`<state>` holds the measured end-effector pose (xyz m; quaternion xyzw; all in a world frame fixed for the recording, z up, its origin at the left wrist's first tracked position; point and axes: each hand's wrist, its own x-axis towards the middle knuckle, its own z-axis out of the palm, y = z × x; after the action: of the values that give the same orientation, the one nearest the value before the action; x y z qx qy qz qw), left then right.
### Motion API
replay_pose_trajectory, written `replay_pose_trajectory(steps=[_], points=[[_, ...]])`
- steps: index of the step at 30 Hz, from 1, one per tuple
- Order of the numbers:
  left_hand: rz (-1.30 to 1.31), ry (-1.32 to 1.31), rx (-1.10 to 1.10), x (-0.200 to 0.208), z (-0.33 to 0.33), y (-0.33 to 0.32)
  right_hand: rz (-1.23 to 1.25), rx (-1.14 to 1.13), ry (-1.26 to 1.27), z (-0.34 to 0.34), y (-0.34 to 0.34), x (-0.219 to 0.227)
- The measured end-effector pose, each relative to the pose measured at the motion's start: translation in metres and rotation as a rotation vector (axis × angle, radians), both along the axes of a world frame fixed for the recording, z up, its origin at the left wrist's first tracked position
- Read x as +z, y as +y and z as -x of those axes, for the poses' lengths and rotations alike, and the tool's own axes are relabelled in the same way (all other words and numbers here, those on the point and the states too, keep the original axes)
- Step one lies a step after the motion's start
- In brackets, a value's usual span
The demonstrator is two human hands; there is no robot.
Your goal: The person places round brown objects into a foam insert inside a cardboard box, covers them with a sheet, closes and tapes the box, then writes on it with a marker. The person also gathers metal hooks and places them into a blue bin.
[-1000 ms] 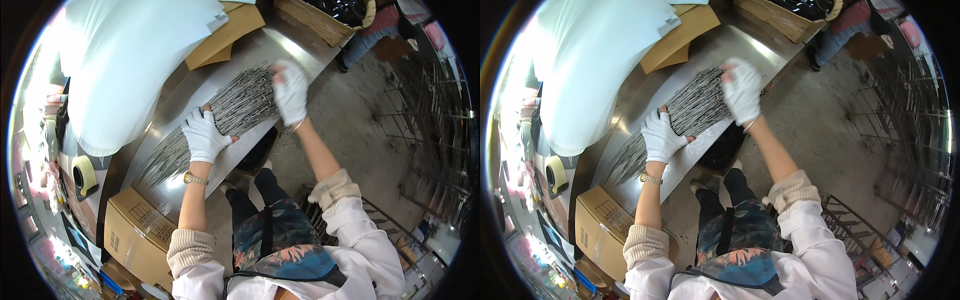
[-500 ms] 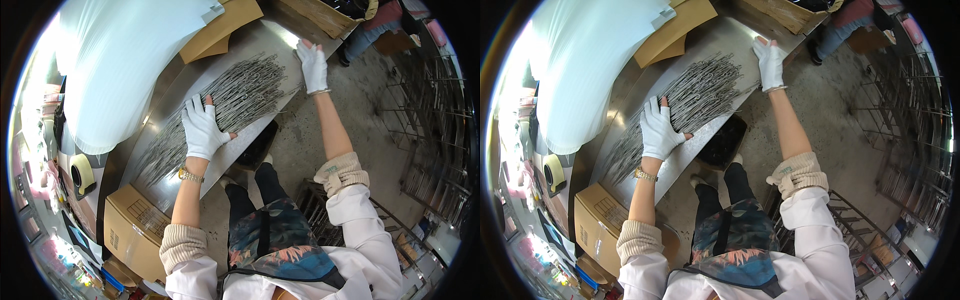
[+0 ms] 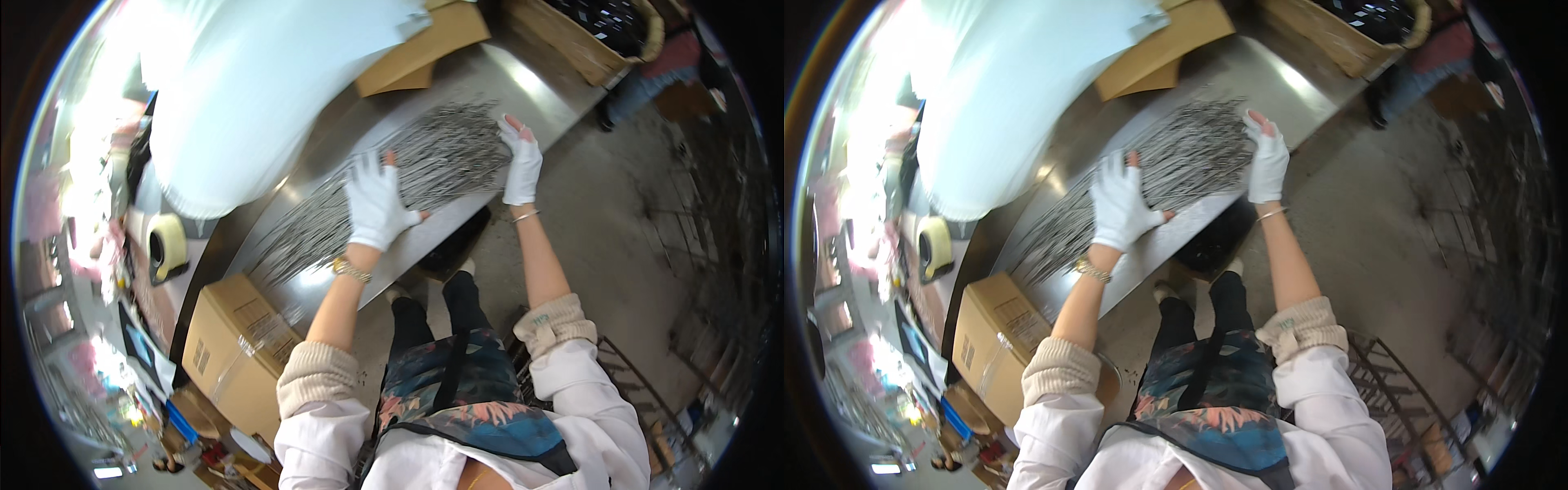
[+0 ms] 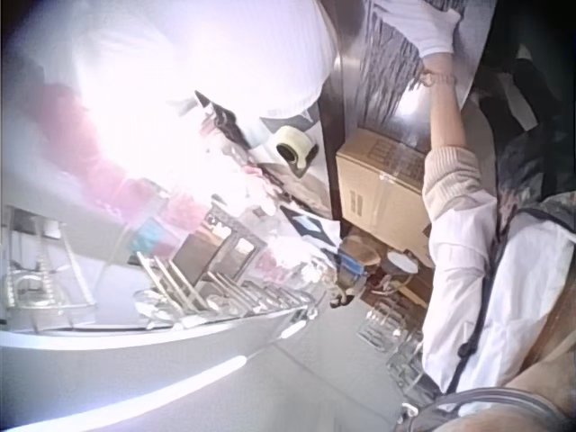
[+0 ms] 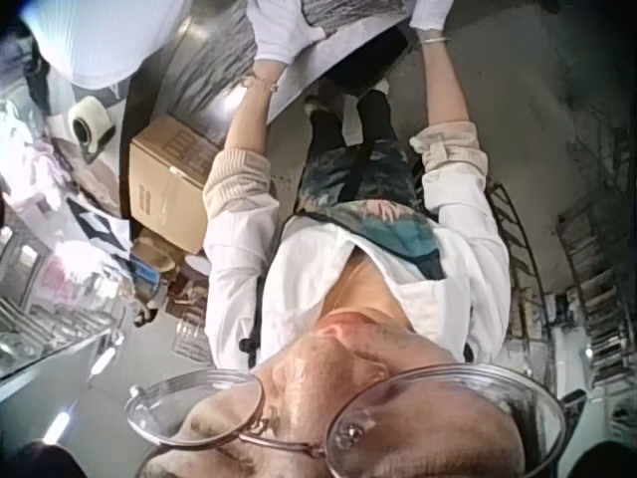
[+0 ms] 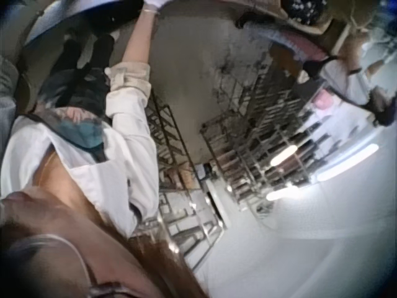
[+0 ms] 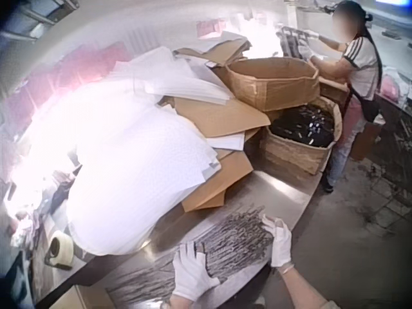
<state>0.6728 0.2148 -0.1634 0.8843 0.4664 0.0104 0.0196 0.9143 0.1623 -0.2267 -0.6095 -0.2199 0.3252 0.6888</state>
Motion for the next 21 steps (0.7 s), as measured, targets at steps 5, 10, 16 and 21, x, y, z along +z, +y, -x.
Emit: replay_pose_trajectory(steps=[5,10,16,21], points=[[-0.013,-0.041,0.014,-0.011,0.011,0.0,0.117,-0.031,-1.03,0.048,0.007,0.025],[-0.033,-0.123,-0.045,-0.01,0.038,0.007,0.015,0.482,-1.47,0.132,0.014,0.034],[-0.038,0.092,0.166,0.007,0.225,0.019,0.012,0.462,-1.573,0.141,0.019,0.018],[-0.059,0.577,0.257,-0.026,0.334,0.012,0.019,0.469,-1.599,0.138,0.018,0.015]])
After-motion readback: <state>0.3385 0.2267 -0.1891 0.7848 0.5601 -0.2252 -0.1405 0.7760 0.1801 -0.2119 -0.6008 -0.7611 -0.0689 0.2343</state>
